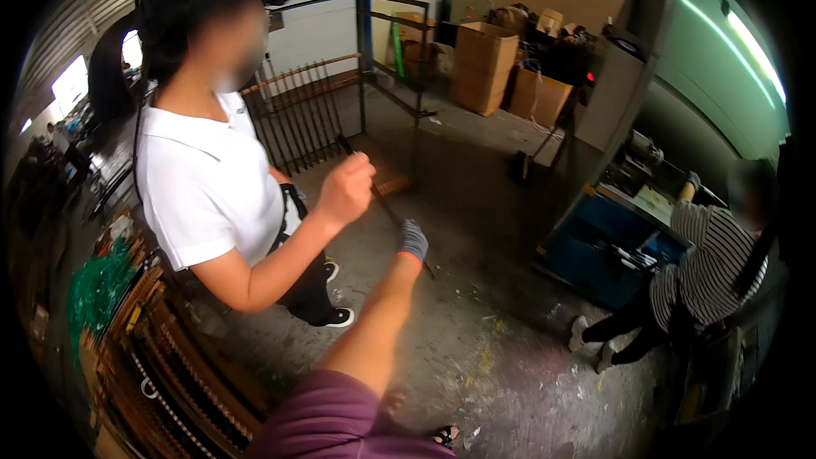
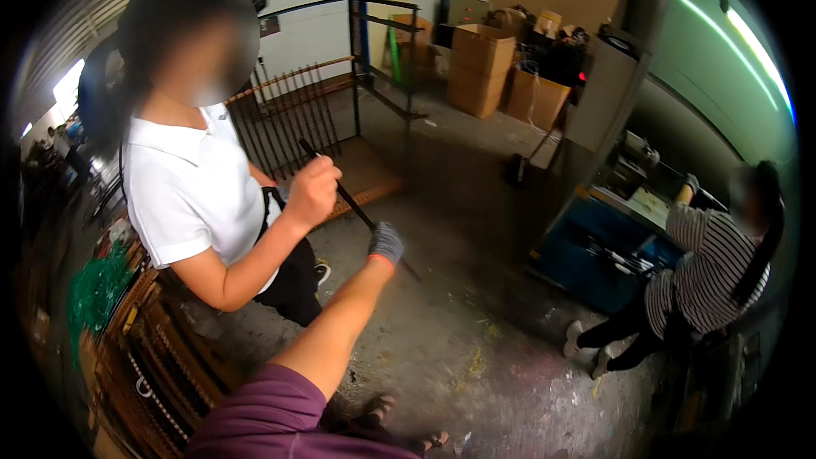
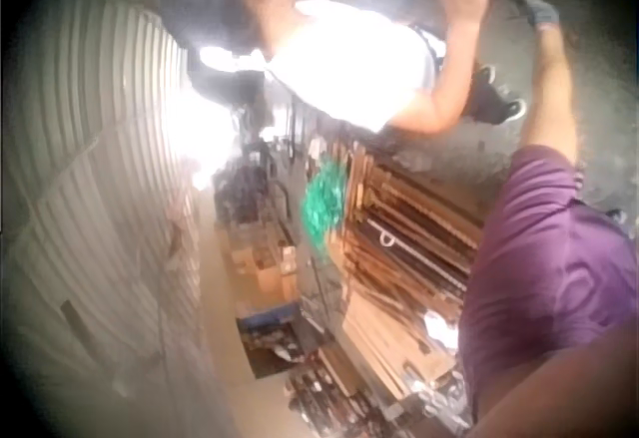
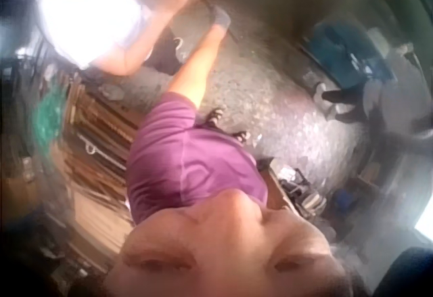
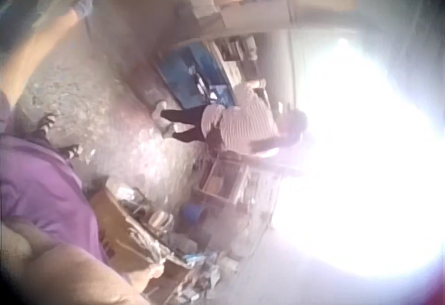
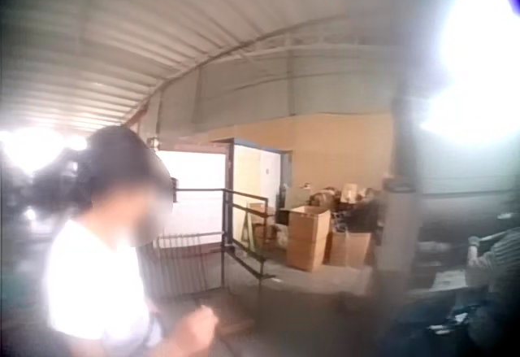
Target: The person applies white tape to a long dark metal rod by rotating the rod while holding the tape against it, ensuring the tape wraps around the surface.
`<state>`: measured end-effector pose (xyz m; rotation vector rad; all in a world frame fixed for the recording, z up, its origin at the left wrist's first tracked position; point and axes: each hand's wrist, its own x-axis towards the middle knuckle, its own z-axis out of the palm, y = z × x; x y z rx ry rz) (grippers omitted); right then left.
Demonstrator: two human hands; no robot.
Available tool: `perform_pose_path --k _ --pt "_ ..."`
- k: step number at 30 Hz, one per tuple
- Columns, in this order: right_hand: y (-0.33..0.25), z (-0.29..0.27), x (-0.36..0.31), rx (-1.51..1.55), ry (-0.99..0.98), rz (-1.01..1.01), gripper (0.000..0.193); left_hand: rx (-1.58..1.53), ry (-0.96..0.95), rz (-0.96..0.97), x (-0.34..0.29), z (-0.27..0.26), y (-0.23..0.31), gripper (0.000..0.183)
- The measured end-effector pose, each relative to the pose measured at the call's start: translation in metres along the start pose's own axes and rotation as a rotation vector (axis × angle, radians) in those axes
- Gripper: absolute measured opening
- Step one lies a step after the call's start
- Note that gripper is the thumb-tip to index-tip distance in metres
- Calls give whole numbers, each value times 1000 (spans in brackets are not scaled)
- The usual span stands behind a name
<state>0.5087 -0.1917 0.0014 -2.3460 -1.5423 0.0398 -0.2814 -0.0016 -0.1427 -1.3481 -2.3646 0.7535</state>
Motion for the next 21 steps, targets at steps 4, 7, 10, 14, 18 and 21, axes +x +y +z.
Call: perform_pose_path --k 4,7,10,14,18,21 --pt "81 -22 -25 -293 194 88 15 -245 290 25 -8 5 34 24" --pt "146 -39 -49 -543 274 223 15 -549 294 233 -64 -50 65 18" --pt "193 -51 -61 -681 259 352 16 -606 200 413 -135 -77 102 20" --pt "194 -55 -54 -648 236 428 15 -607 -130 596 -194 -47 148 34" --pt "217 -58 -58 -607 269 405 15 -623 -232 730 -223 -42 163 45" --pt "217 -61 -56 -746 330 387 15 -629 -293 753 -228 -41 162 48"
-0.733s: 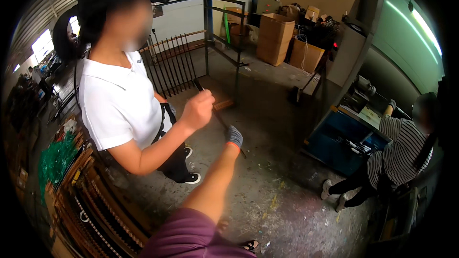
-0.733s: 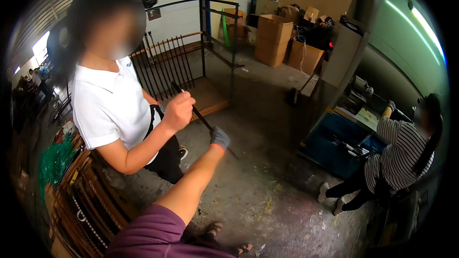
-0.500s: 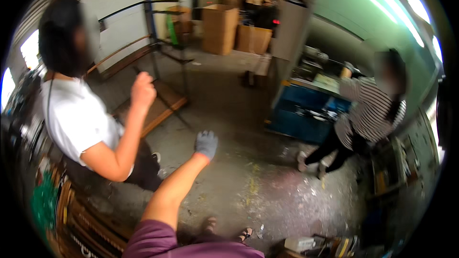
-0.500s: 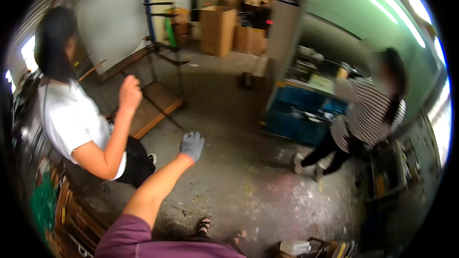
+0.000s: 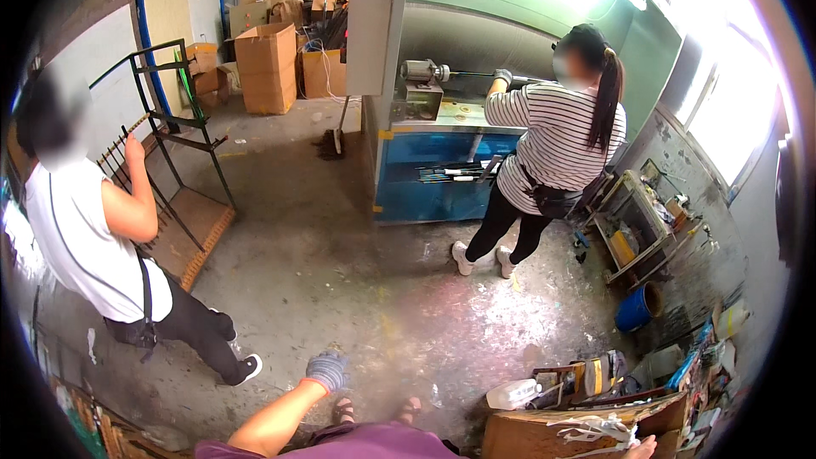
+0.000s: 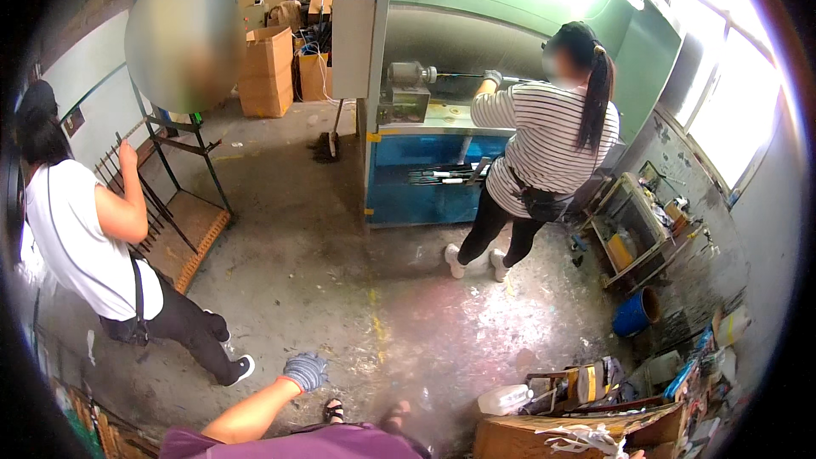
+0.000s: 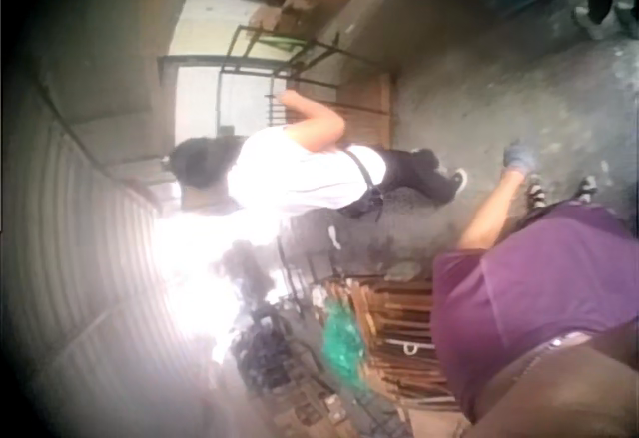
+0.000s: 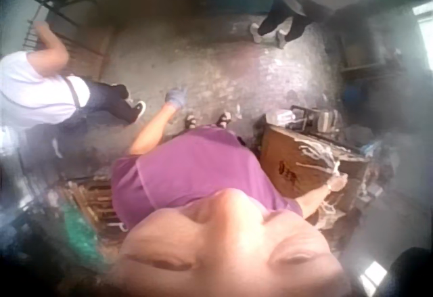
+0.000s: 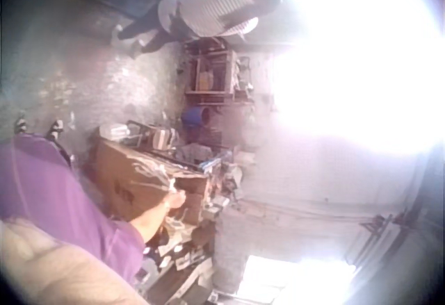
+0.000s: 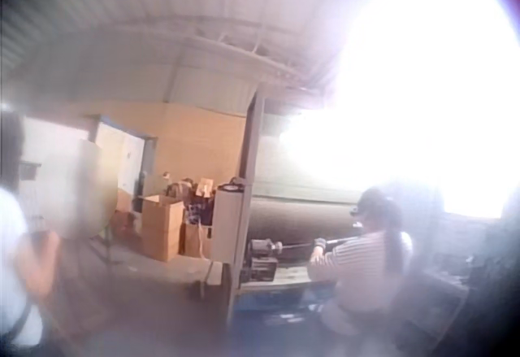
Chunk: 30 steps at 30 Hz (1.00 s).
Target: The person applies white tape to a long dark metal rod by rotating the rod while holding the tape against it, ensuring the tape wraps around the surface.
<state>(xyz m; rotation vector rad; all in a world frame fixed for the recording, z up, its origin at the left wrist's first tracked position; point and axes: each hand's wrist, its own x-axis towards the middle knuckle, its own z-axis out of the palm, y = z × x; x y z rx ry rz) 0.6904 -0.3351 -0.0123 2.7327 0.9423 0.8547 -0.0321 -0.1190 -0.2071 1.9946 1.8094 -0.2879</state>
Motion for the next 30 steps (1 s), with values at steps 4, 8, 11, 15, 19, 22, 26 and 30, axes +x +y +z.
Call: perform_pose_path --k 4,8,11,15,19,22,26,30 --pt "-8 1 3 -98 -122 59 17 -68 -36 -97 -12 -1 0 51" --pt "-9 9 0 -97 -190 103 14 -91 -184 -103 -17 7 -8 57" --pt "-13 7 -1 -56 -214 108 16 -229 -253 -170 -22 36 -25 55" --pt "12 71 4 332 37 283 43 -477 -346 -322 -36 129 -76 53" --pt "-22 122 -36 556 294 106 40 -475 -352 -414 -75 200 -114 53" --pt "-89 81 -99 511 -33 -81 20 -439 -344 -466 -100 215 -126 53" --pt "-133 62 -212 466 -374 -256 27 -497 -366 -451 -86 220 -132 51" --pt "-142 144 -301 682 -1029 -237 28 -629 -316 -423 -74 229 -122 50"
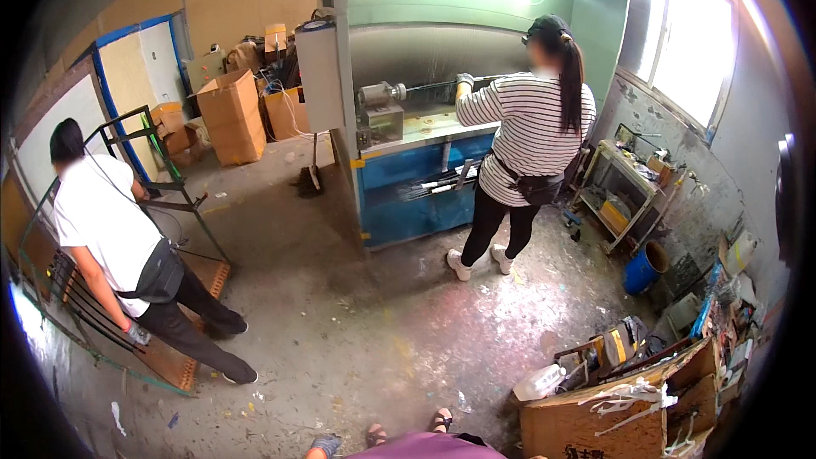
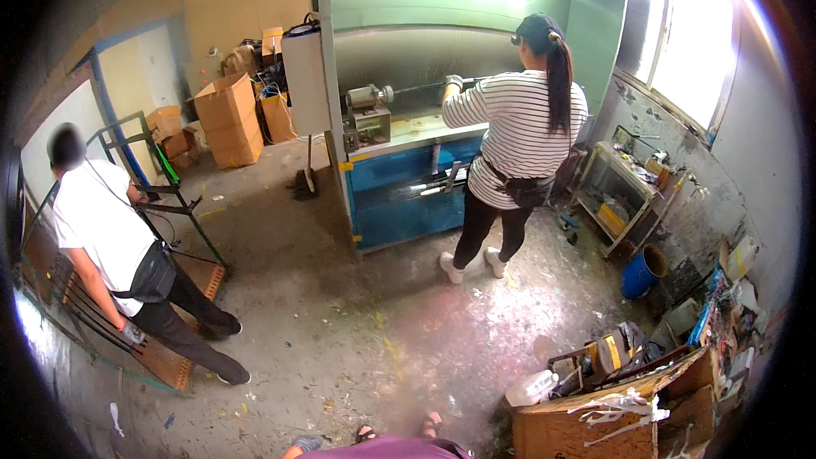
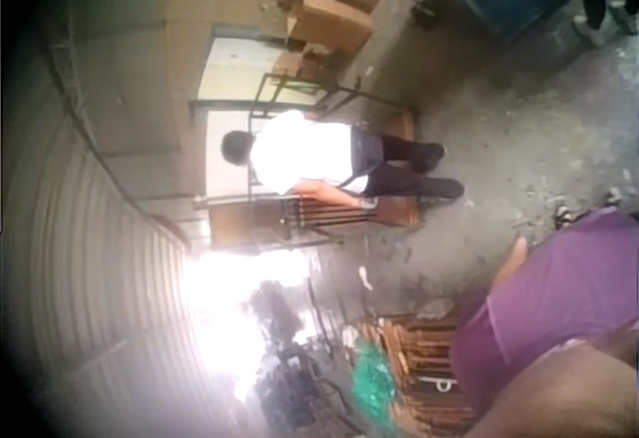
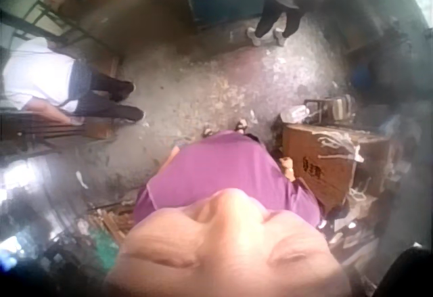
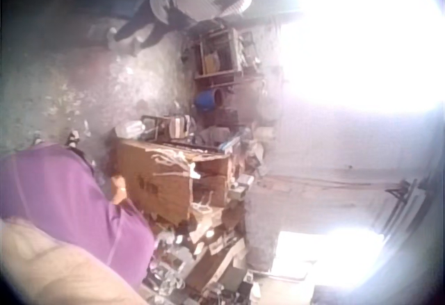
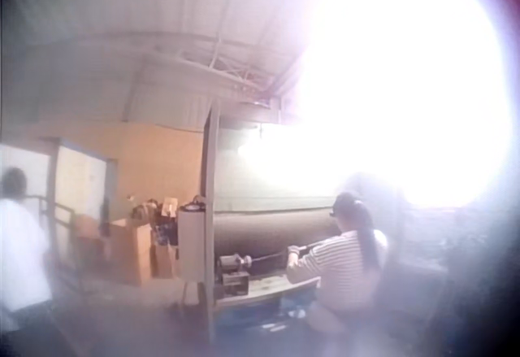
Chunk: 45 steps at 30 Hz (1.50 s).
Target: The person applies white tape to a long dark metal rod by rotating the rod while holding the tape against it, ensuring the tape wraps around the surface.
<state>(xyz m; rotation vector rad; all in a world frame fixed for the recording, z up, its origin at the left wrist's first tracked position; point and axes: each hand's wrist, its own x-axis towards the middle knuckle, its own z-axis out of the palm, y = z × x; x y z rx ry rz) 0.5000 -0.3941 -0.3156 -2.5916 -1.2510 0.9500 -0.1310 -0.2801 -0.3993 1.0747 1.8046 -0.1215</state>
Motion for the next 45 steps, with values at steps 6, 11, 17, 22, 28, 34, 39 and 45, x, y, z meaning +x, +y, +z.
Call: perform_pose_path --k 6,11,17,22,28,34,39,45 --pt "-3 30 26 143 12 54 31 127 -62 107 43 -4 28 47" --pt "-20 14 51 407 143 64 24 252 -70 245 48 -11 46 40" --pt "-19 29 62 308 202 5 23 -115 -4 237 65 18 7 51" --pt "-11 37 44 261 -30 130 30 179 -73 215 28 21 10 52" --pt "16 57 53 302 -63 106 29 461 -206 285 52 36 -18 42" --pt "16 59 73 367 -1 48 28 218 -102 176 34 22 8 46" --pt "19 68 83 471 77 -50 26 137 -89 173 20 8 49 46" --pt "33 81 82 502 -1 4 14 118 -36 211 24 15 52 49"
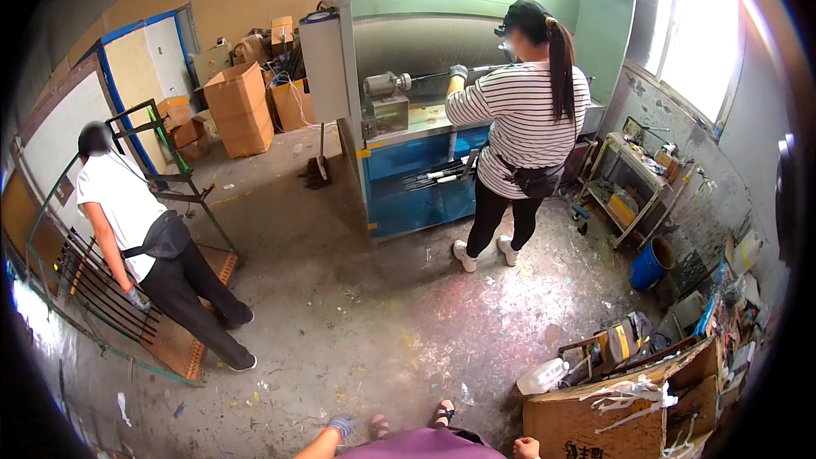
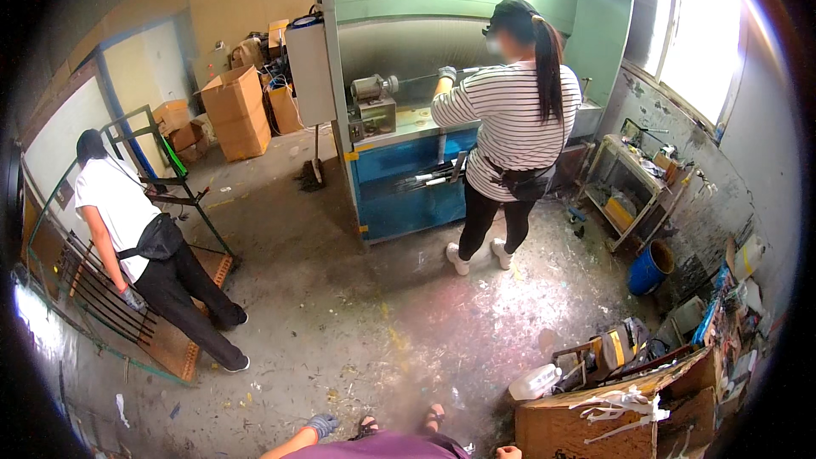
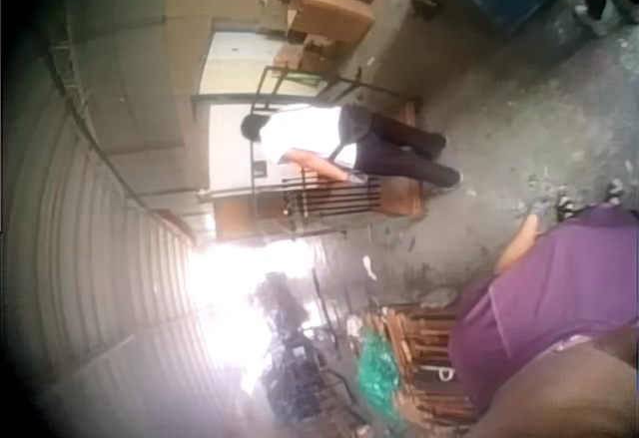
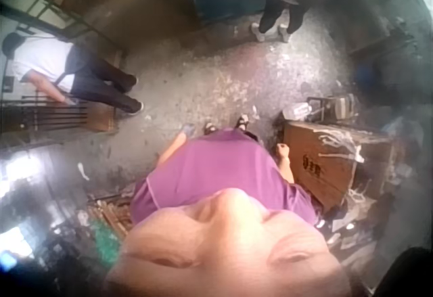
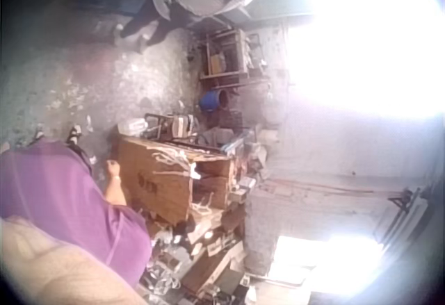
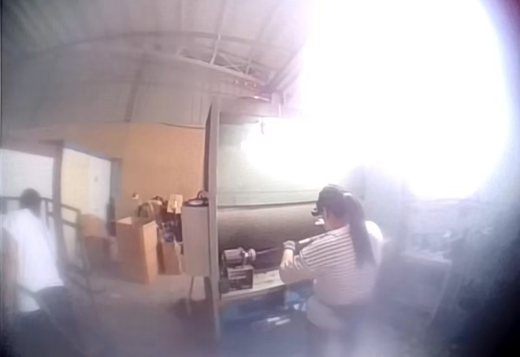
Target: The person applies white tape to a long dark metal rod by rotating the rod while holding the tape against it, ensuring the tape wraps around the surface.
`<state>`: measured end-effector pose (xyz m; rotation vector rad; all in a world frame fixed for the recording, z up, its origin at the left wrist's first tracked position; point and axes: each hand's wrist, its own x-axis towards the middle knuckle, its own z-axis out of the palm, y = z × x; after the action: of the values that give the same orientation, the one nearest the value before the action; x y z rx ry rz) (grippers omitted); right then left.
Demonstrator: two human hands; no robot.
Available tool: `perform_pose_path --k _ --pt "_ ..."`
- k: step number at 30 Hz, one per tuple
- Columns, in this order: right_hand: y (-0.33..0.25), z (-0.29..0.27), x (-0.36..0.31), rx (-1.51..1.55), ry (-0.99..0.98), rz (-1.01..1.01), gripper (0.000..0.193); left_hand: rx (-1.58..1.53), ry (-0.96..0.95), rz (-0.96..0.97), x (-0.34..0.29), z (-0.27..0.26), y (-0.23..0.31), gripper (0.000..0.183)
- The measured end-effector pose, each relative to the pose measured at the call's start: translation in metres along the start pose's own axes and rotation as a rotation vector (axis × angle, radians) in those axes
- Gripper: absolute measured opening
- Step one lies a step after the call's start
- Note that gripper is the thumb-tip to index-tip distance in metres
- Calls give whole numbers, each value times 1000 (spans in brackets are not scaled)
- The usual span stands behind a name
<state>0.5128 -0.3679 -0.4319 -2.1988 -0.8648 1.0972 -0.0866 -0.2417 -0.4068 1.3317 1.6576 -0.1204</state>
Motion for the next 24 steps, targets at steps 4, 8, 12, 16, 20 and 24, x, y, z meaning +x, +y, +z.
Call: perform_pose_path --k 4,8,12,16,20,24 --pt "23 -6 -1 10 -60 7 13 44 -80 -19 -29 -17 26 53" --pt "15 -5 -9 43 -33 41 10 101 -3 31 -36 -10 13 55" --pt "-8 -9 -16 103 -66 99 9 -116 -31 -138 -31 0 -2 50" --pt "-15 -11 -12 103 -40 111 10 -19 -71 -143 -25 -1 2 41" --pt "-23 -6 -9 178 -63 112 9 -46 -81 -145 -18 -4 7 37" --pt "-34 -9 -15 165 -44 51 9 25 -121 -110 -25 -19 37 40"
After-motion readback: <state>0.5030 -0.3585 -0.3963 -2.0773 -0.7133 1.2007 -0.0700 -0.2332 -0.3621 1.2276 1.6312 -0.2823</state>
